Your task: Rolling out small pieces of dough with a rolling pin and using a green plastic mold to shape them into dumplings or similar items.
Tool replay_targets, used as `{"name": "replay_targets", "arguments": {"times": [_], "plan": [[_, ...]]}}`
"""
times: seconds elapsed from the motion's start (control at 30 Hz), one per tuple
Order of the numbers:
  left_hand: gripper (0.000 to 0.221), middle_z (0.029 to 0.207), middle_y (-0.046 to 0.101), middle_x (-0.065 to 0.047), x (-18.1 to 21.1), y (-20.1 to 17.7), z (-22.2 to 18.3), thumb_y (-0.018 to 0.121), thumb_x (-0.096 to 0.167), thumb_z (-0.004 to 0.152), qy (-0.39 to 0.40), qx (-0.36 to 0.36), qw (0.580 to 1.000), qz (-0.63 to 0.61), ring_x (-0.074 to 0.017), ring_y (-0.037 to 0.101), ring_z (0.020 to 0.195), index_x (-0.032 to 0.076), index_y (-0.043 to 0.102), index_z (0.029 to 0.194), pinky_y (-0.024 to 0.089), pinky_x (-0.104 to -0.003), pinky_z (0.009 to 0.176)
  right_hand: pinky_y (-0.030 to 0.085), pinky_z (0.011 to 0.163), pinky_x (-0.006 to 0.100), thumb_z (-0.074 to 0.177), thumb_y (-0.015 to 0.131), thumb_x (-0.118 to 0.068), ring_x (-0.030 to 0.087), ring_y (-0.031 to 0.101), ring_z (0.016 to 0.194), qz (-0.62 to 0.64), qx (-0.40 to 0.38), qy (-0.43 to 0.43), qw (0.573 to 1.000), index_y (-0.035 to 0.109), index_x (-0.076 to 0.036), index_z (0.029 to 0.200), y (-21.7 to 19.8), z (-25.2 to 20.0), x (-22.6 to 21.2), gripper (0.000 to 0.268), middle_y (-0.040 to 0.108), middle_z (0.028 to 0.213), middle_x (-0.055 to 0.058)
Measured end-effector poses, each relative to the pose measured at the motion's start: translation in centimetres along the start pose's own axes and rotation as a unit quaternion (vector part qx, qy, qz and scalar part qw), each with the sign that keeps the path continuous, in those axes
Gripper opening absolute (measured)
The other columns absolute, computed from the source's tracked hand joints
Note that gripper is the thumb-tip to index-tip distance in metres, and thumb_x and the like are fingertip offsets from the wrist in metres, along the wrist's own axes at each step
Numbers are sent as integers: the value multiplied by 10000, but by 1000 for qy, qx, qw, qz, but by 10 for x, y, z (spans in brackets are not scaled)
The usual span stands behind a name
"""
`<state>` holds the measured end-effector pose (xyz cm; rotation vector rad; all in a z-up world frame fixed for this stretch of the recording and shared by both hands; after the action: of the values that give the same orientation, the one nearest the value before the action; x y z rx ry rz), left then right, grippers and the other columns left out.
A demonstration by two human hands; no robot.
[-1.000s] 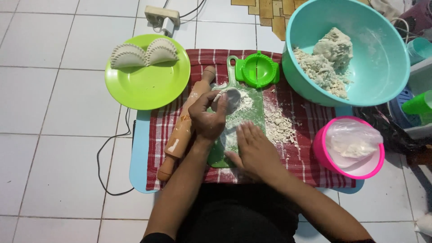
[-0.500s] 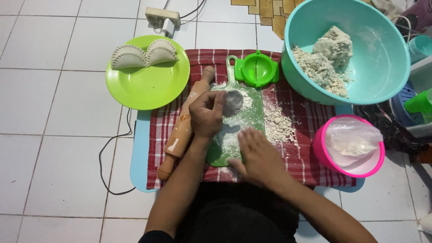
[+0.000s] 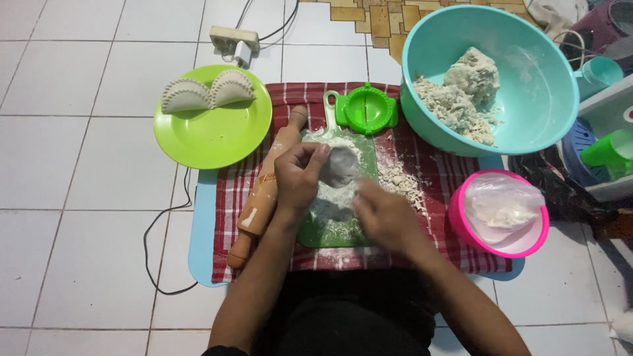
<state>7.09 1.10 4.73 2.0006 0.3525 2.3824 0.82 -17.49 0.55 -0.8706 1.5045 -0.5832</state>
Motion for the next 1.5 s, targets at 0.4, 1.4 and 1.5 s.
{"name": "replay_targets", "arguments": {"times": [0.4, 1.4, 1.5], "plan": [[167, 632, 712, -125, -12, 1, -20, 813, 200, 879, -95, -122, 982, 110, -133, 619, 608, 34, 821, 894, 518, -339, 508, 510, 512, 283, 959, 733, -159, 142, 592, 467, 360, 29, -57, 931, 704, -23, 659, -16, 39, -25, 331, 643, 482, 108], [406, 1248, 653, -263, -40, 49, -112, 594, 391, 970, 377, -209, 758, 490, -450, 630, 1204, 51, 690, 1171, 516, -520, 965, 588, 778, 412, 776, 808, -268, 347, 755, 823, -129, 79, -76, 986, 808, -210, 828, -4, 132, 13, 77, 748, 738, 47], [460, 1280, 645, -291, -39, 51, -115, 583, 391, 960, 363, -225, 753, 501, -472, 617, 1235, 17, 684, 1208, 496, -542, 1008, 588, 732, 464, 770, 779, -154, 419, 718, 732, -173, 97, -118, 973, 763, -129, 756, 2, 135, 10, 33, 707, 676, 121]]}}
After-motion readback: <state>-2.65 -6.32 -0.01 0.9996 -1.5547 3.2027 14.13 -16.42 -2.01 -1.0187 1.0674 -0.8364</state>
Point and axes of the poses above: each hand's wrist, its own z-axis towards the middle knuckle, its own y-axis out of the palm, x = y × z, the point moved 9 cm from there along z, towards the middle knuckle
